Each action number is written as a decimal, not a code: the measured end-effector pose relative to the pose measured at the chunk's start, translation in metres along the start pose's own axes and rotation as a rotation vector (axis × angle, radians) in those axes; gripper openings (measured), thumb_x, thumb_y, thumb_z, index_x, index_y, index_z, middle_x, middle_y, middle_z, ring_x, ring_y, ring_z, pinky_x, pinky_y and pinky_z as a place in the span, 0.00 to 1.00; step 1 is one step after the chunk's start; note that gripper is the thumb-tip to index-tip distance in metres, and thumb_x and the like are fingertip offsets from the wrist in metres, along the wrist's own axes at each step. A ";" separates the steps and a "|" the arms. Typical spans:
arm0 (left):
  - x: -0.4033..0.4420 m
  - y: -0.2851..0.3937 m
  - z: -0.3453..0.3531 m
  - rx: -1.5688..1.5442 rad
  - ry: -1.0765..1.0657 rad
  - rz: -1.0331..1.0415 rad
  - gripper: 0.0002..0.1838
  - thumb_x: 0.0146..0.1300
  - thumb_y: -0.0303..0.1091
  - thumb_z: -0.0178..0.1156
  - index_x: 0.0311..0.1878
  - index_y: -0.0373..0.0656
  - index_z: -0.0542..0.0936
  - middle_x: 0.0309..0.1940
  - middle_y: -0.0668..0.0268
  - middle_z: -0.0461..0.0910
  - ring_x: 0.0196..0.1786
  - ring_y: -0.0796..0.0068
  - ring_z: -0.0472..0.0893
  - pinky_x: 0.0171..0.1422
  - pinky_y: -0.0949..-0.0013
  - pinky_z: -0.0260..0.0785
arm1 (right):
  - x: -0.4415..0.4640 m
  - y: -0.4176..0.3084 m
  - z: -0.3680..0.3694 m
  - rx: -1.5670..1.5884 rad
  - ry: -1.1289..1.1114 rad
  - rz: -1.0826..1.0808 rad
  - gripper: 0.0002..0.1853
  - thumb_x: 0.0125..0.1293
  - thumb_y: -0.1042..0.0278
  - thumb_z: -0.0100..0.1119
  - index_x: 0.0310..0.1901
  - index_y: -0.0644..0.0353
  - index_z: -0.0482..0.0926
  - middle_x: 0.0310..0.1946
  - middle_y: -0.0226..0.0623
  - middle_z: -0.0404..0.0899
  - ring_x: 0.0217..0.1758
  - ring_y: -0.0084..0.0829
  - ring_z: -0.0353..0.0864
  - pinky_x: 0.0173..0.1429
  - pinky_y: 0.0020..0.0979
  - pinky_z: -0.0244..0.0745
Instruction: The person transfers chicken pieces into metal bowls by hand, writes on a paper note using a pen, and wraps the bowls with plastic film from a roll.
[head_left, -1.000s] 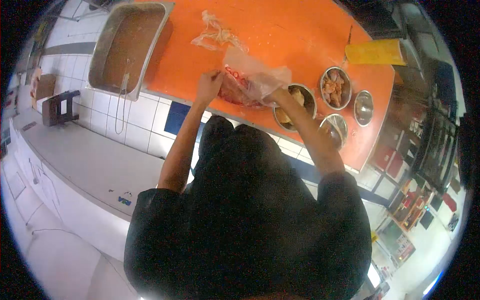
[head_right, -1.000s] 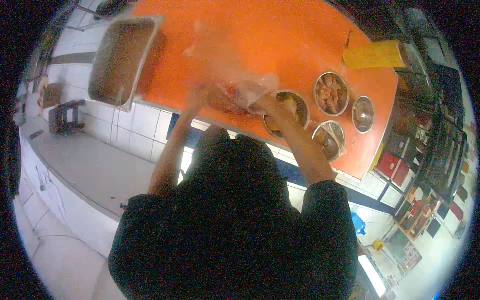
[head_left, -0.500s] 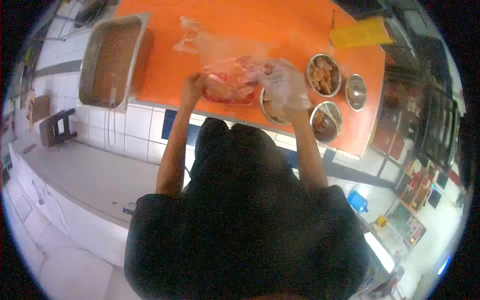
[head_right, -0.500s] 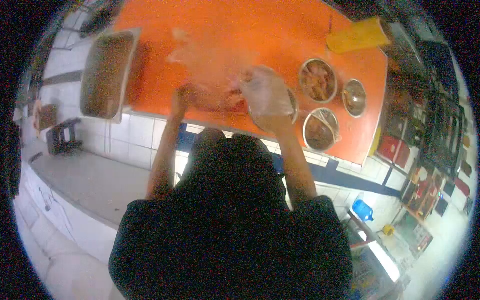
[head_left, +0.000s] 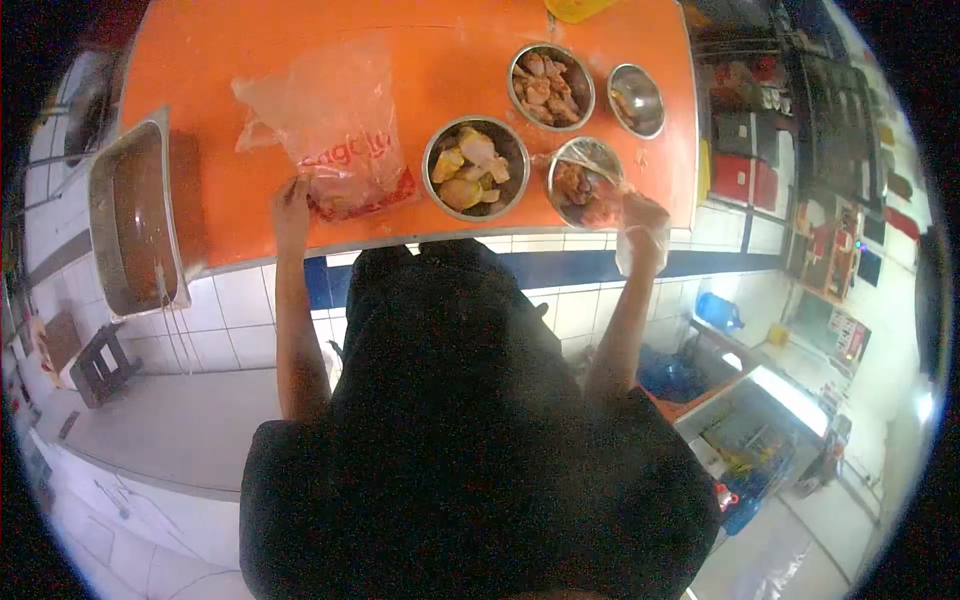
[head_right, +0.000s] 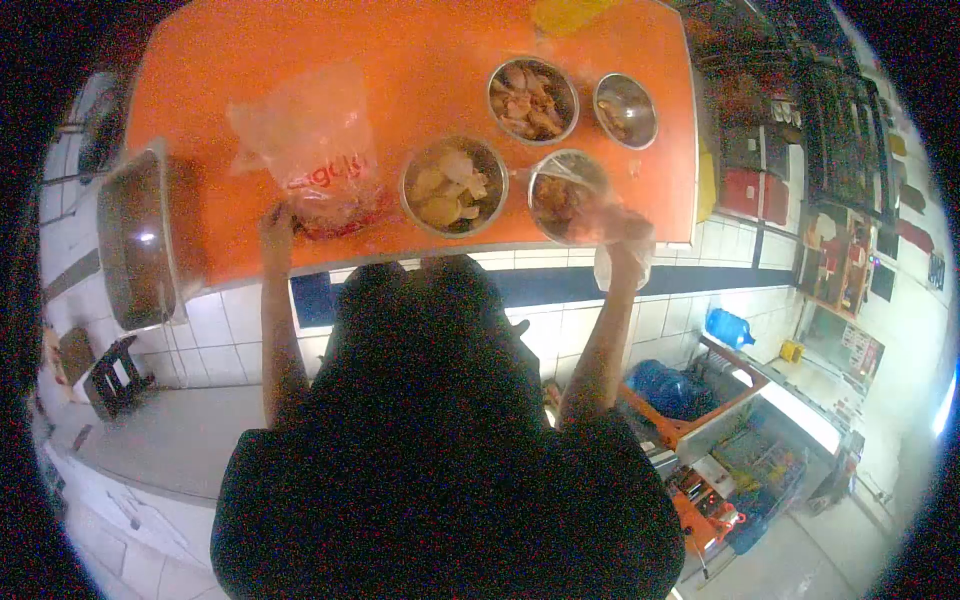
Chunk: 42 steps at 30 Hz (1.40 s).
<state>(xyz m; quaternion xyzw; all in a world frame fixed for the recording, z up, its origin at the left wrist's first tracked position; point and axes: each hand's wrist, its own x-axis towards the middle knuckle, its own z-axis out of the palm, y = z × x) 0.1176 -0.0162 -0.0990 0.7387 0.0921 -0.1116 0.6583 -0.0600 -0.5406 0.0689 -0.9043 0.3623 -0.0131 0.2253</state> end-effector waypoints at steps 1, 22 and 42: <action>0.000 -0.002 0.000 0.002 -0.002 0.002 0.16 0.72 0.39 0.58 0.35 0.36 0.83 0.22 0.75 0.72 0.27 0.84 0.69 0.30 0.74 0.62 | -0.002 -0.001 0.006 -0.010 -0.008 0.004 0.23 0.66 0.50 0.56 0.48 0.65 0.82 0.37 0.47 0.84 0.37 0.36 0.81 0.44 0.40 0.74; -0.010 -0.005 0.018 -0.075 0.095 -0.009 0.12 0.68 0.34 0.59 0.37 0.32 0.83 0.27 0.63 0.83 0.29 0.73 0.81 0.36 0.68 0.73 | 0.015 -0.289 0.243 0.023 -0.538 -1.324 0.11 0.57 0.69 0.61 0.41 0.60 0.84 0.33 0.46 0.83 0.38 0.45 0.83 0.45 0.44 0.79; -0.005 0.003 0.022 0.243 0.275 0.210 0.11 0.67 0.33 0.57 0.36 0.35 0.82 0.25 0.57 0.82 0.28 0.68 0.81 0.35 0.62 0.72 | -0.019 -0.291 0.273 -0.201 -0.900 -1.126 0.10 0.54 0.65 0.65 0.33 0.64 0.82 0.21 0.38 0.80 0.26 0.32 0.78 0.31 0.37 0.74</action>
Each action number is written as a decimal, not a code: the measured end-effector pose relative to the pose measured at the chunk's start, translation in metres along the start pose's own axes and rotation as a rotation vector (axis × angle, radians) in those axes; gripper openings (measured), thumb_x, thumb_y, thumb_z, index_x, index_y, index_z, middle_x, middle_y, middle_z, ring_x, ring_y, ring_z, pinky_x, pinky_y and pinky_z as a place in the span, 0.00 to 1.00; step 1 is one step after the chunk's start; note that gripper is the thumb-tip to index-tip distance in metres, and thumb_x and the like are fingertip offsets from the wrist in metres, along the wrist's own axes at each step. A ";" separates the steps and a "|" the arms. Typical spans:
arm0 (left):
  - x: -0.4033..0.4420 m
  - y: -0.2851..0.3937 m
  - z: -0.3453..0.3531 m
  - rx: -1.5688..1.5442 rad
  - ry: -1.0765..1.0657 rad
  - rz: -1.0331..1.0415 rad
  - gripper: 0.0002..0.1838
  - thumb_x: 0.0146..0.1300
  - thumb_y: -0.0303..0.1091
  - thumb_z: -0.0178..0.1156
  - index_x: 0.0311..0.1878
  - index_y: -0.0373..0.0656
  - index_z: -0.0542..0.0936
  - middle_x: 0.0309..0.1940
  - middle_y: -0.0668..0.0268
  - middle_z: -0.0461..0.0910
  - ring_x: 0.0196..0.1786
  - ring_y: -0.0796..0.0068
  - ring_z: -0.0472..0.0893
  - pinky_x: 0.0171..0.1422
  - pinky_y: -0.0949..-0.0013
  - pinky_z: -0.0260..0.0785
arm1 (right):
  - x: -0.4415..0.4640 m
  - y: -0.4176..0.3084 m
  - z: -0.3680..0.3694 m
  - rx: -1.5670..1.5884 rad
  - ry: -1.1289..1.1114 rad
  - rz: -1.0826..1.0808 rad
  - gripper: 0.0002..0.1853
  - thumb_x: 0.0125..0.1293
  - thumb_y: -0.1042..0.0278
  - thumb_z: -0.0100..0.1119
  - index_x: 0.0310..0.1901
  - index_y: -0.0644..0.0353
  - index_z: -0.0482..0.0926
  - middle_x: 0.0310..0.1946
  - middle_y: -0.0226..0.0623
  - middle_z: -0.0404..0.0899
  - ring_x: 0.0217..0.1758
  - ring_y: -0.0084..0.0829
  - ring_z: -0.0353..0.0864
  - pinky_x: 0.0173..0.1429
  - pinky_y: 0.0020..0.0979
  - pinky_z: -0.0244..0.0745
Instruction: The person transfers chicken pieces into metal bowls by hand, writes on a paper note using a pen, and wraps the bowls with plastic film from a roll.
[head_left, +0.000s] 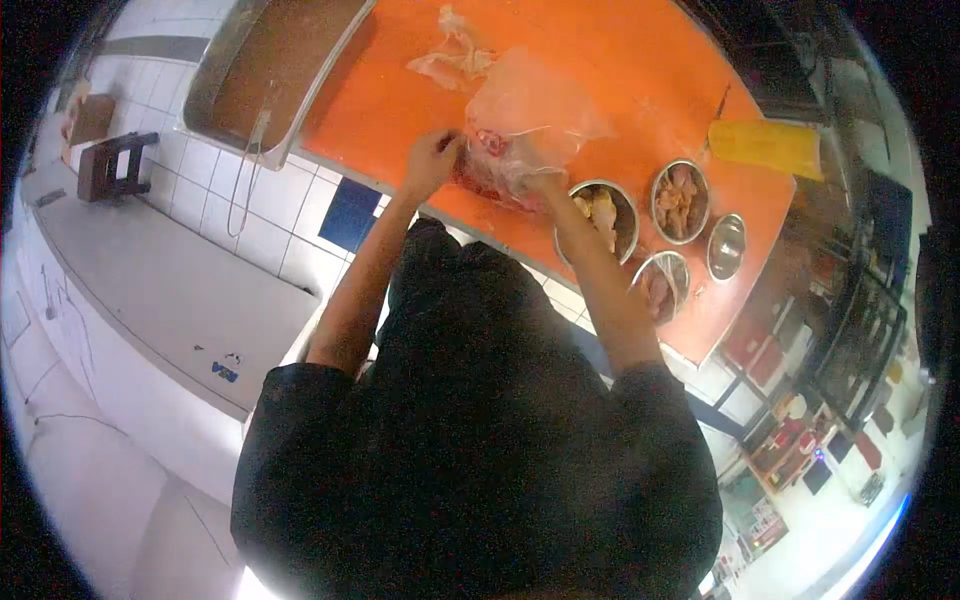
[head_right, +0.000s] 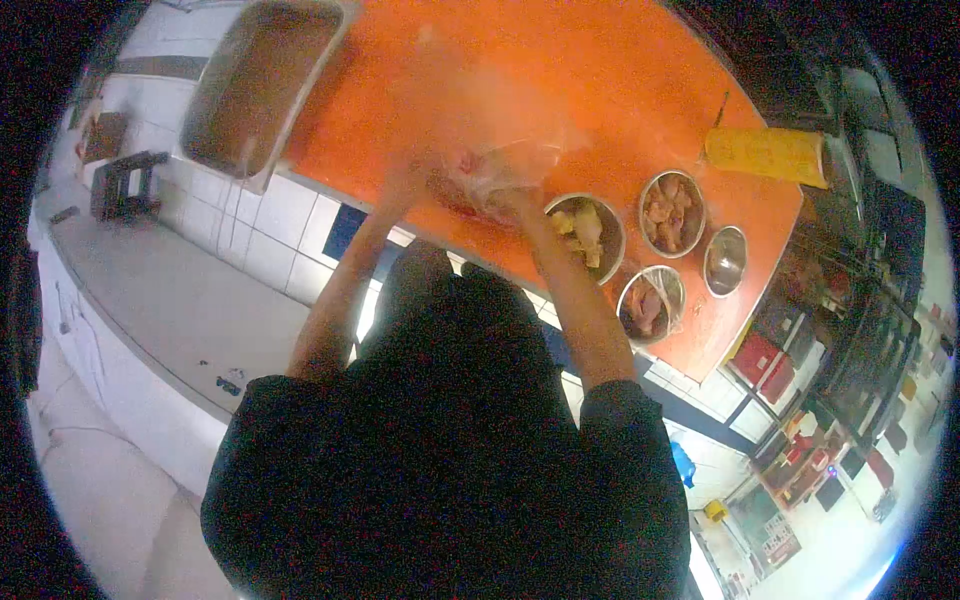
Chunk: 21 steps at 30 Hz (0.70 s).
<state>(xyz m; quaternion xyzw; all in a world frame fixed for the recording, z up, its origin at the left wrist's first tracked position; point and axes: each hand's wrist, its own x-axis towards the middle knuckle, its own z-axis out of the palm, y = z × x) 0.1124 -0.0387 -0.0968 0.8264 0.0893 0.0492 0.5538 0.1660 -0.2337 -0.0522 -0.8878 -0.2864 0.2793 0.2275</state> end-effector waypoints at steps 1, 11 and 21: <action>-0.001 -0.002 -0.001 -0.012 -0.039 0.030 0.12 0.66 0.35 0.57 0.36 0.35 0.82 0.25 0.57 0.82 0.28 0.68 0.81 0.35 0.62 0.72 | -0.006 0.001 -0.008 0.014 -0.016 0.009 0.10 0.55 0.65 0.64 0.33 0.64 0.82 0.21 0.38 0.80 0.26 0.31 0.78 0.31 0.37 0.74; 0.011 -0.011 0.011 -0.112 -0.111 -0.273 0.15 0.67 0.40 0.57 0.35 0.35 0.83 0.25 0.56 0.83 0.28 0.66 0.82 0.36 0.61 0.73 | -0.008 0.028 -0.014 0.727 -0.297 0.399 0.09 0.57 0.61 0.65 0.27 0.56 0.80 0.20 0.32 0.76 0.21 0.28 0.72 0.25 0.32 0.69; -0.021 0.007 -0.023 0.227 -0.129 -0.070 0.18 0.65 0.44 0.57 0.35 0.36 0.83 0.31 0.50 0.84 0.36 0.48 0.85 0.42 0.53 0.75 | -0.011 -0.004 -0.016 0.428 -0.240 0.182 0.10 0.59 0.60 0.64 0.26 0.56 0.80 0.22 0.33 0.75 0.22 0.31 0.73 0.26 0.33 0.69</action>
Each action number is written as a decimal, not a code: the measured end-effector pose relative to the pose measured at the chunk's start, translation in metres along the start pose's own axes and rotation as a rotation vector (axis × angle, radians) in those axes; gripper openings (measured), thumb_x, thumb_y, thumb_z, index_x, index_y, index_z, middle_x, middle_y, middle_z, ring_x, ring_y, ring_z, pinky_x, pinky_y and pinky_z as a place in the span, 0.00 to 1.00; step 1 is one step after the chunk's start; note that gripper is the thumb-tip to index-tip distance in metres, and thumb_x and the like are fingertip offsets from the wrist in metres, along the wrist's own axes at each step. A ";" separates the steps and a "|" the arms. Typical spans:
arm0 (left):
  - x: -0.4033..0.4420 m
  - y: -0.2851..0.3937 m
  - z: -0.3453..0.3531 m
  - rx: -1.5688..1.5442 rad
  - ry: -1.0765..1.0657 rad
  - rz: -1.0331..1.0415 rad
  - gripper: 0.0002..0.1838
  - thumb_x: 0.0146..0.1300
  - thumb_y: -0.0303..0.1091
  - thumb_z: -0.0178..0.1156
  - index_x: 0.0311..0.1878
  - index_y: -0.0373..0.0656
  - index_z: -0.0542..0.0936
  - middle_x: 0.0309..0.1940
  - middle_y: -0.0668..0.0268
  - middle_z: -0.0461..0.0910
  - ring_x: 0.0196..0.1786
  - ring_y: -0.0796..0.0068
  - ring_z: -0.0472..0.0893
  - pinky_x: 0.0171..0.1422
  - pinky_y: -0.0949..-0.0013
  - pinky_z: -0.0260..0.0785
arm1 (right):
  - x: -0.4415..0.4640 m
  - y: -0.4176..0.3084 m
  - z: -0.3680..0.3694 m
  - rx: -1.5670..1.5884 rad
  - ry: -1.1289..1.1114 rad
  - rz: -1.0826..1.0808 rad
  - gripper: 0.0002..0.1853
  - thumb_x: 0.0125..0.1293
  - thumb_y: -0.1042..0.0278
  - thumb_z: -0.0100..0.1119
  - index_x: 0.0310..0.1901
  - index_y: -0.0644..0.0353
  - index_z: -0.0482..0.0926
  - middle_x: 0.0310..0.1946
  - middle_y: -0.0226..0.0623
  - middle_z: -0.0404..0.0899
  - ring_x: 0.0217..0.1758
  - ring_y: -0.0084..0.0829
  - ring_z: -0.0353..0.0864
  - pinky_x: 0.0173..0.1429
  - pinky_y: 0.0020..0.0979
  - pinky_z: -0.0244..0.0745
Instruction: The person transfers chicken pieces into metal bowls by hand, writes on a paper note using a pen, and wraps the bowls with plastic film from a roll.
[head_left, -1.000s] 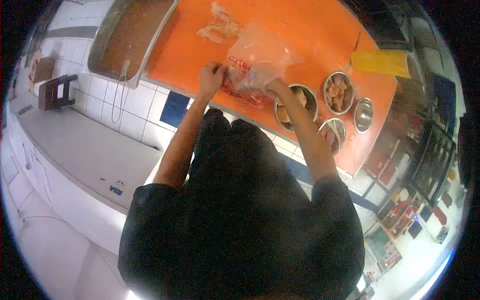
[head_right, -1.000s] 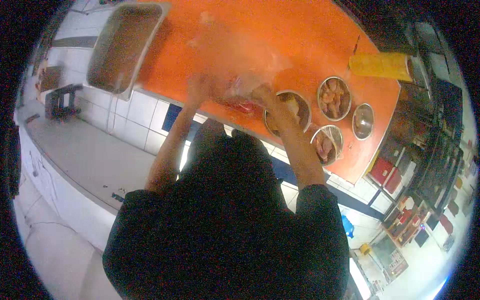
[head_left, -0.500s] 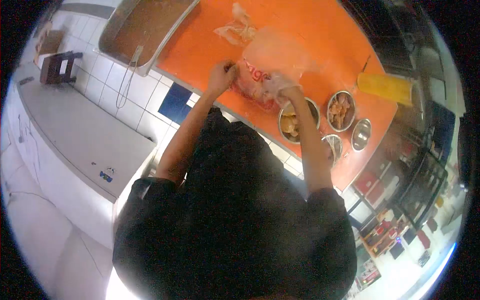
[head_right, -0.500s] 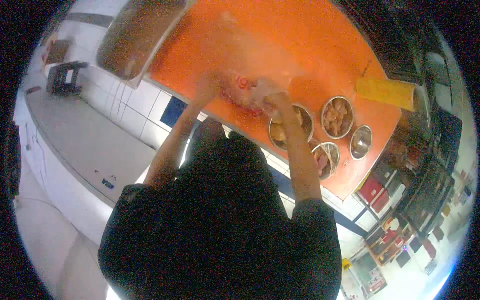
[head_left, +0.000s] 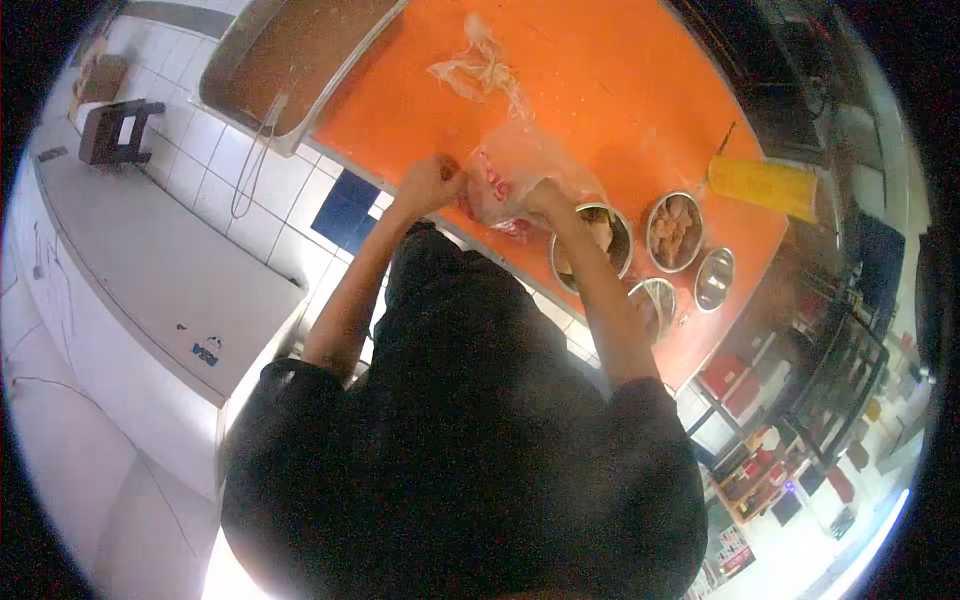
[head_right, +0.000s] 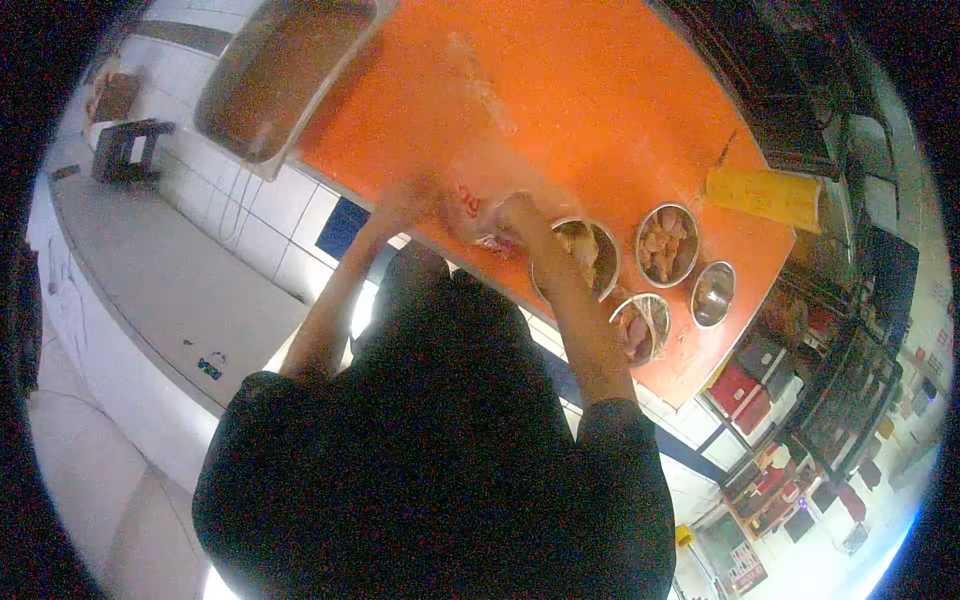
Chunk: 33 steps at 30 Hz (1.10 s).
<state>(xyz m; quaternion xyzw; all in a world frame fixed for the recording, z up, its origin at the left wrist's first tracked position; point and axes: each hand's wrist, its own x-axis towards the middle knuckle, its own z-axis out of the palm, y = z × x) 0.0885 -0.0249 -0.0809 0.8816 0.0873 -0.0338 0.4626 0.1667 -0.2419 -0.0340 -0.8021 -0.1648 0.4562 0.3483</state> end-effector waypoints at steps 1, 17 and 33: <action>-0.003 0.003 -0.002 0.057 -0.072 -0.023 0.17 0.64 0.44 0.58 0.34 0.37 0.83 0.30 0.50 0.84 0.36 0.49 0.85 0.42 0.53 0.75 | -0.003 -0.002 0.001 -0.032 0.017 -0.012 0.10 0.59 0.60 0.63 0.26 0.56 0.80 0.22 0.33 0.76 0.22 0.32 0.73 0.27 0.34 0.69; 0.010 -0.012 0.005 -0.172 -0.044 -0.084 0.15 0.63 0.39 0.55 0.34 0.36 0.83 0.26 0.51 0.83 0.33 0.54 0.85 0.42 0.55 0.74 | -0.008 -0.003 0.016 -0.219 0.110 -0.035 0.11 0.62 0.60 0.60 0.30 0.58 0.81 0.26 0.39 0.78 0.28 0.38 0.77 0.33 0.37 0.72; 0.033 -0.039 0.026 -0.158 -0.023 -0.140 0.16 0.65 0.42 0.56 0.31 0.39 0.84 0.23 0.54 0.83 0.28 0.58 0.85 0.35 0.57 0.74 | -0.039 -0.022 0.014 -0.290 0.255 -0.043 0.13 0.64 0.59 0.57 0.33 0.61 0.82 0.30 0.44 0.81 0.33 0.43 0.81 0.39 0.41 0.76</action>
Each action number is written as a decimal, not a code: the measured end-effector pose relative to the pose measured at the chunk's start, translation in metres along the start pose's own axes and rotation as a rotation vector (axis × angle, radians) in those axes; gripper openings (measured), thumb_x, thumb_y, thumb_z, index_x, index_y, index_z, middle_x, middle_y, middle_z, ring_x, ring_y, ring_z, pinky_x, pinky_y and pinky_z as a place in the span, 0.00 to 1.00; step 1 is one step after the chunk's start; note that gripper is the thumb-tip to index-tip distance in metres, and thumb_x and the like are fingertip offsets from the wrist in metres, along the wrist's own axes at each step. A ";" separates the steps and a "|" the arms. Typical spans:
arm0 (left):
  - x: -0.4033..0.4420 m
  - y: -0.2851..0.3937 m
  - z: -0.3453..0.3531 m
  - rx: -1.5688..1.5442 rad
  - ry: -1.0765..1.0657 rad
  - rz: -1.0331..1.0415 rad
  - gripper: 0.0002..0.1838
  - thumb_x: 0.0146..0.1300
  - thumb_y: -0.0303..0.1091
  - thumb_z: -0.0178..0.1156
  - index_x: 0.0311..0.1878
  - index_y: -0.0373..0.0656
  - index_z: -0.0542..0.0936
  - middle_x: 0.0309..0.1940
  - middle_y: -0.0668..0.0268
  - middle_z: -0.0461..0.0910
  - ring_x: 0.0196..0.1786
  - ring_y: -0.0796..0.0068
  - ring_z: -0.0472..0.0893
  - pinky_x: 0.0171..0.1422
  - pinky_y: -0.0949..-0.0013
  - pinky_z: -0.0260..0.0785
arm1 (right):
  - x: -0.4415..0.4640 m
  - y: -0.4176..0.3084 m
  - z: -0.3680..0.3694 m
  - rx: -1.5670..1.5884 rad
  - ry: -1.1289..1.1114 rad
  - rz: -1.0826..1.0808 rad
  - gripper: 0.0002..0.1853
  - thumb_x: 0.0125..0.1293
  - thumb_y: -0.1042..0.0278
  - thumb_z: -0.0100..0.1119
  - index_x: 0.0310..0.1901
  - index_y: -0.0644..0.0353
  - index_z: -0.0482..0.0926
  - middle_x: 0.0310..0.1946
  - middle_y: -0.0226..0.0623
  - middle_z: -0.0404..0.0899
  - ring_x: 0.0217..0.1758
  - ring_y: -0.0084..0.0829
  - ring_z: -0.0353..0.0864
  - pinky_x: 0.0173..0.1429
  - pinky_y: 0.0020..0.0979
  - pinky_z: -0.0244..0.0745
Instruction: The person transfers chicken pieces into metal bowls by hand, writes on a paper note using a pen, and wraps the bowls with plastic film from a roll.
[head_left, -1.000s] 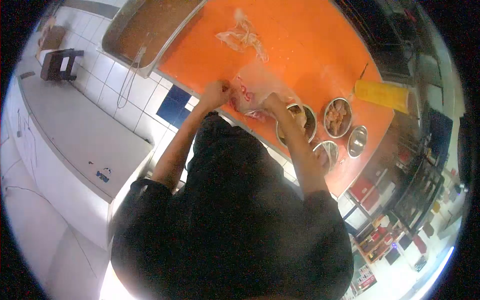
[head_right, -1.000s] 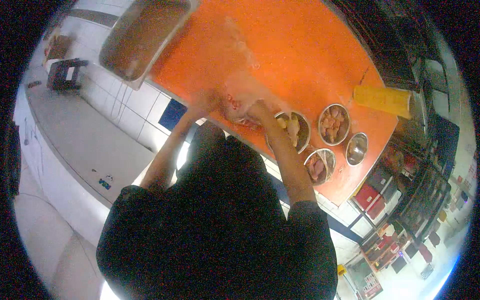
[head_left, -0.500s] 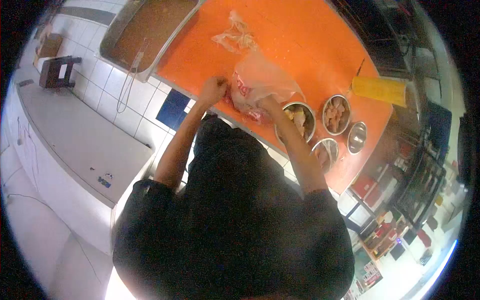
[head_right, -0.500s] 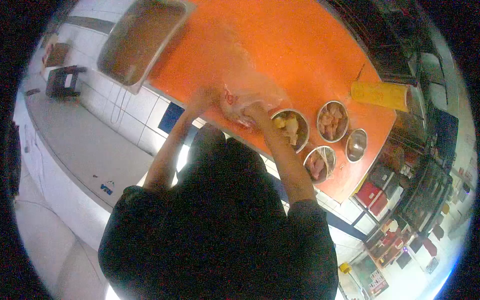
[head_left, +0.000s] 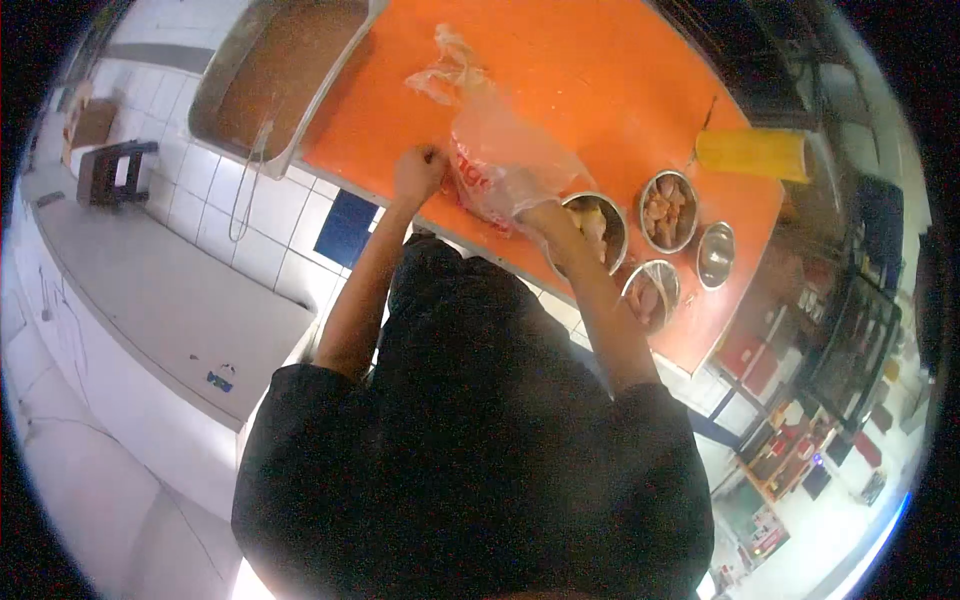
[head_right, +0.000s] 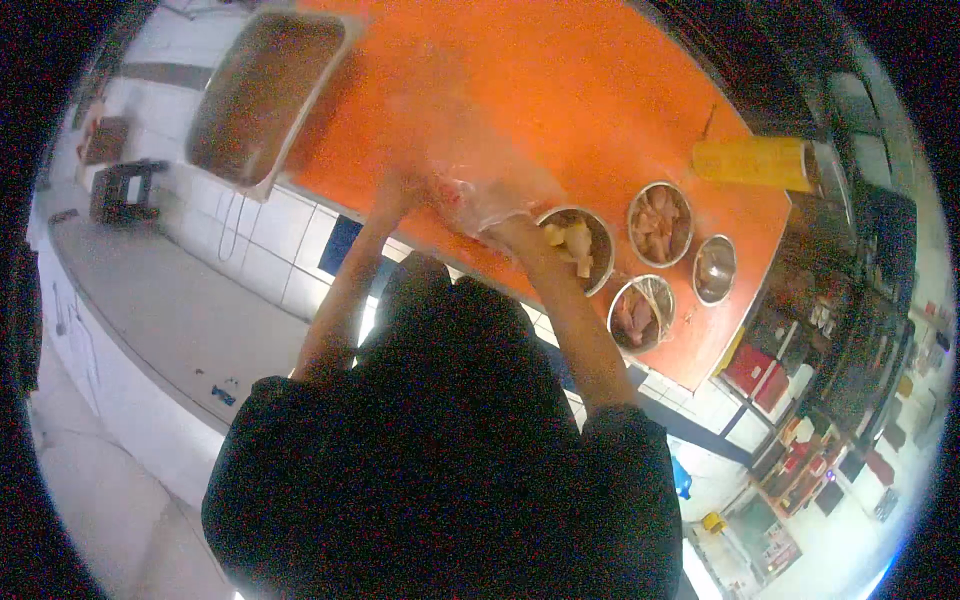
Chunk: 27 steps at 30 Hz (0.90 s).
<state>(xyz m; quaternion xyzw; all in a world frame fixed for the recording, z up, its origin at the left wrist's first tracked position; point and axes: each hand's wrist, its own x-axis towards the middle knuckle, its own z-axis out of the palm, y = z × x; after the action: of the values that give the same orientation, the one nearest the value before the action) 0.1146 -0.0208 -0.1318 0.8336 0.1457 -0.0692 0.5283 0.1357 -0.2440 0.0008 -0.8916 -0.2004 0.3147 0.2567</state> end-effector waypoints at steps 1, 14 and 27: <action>-0.001 -0.002 0.001 -0.070 0.036 0.039 0.17 0.66 0.42 0.55 0.31 0.38 0.84 0.23 0.55 0.83 0.27 0.61 0.84 0.35 0.59 0.74 | -0.001 -0.002 -0.001 -0.008 0.019 -0.001 0.13 0.64 0.59 0.57 0.33 0.61 0.83 0.30 0.44 0.81 0.34 0.44 0.81 0.39 0.41 0.76; 0.000 -0.012 -0.015 -0.313 -0.143 -0.063 0.15 0.73 0.35 0.55 0.31 0.37 0.80 0.23 0.66 0.79 0.25 0.79 0.76 0.29 0.72 0.69 | -0.102 -0.059 -0.074 0.141 0.524 0.096 0.15 0.64 0.55 0.60 0.41 0.57 0.85 0.47 0.46 0.83 0.51 0.39 0.83 0.53 0.42 0.76; -0.005 -0.013 -0.031 -0.399 -0.256 -0.124 0.12 0.73 0.38 0.57 0.37 0.39 0.81 0.30 0.67 0.81 0.31 0.78 0.80 0.36 0.72 0.76 | -0.313 0.134 -0.055 0.355 0.752 0.723 0.18 0.58 0.60 0.73 0.45 0.63 0.85 0.34 0.32 0.85 0.35 0.20 0.81 0.42 0.25 0.78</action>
<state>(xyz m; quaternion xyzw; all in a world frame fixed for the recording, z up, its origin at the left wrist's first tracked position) 0.1044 0.0113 -0.1287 0.6867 0.1394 -0.1763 0.6913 -0.0278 -0.5301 0.1032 -0.8976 0.2803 0.0714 0.3325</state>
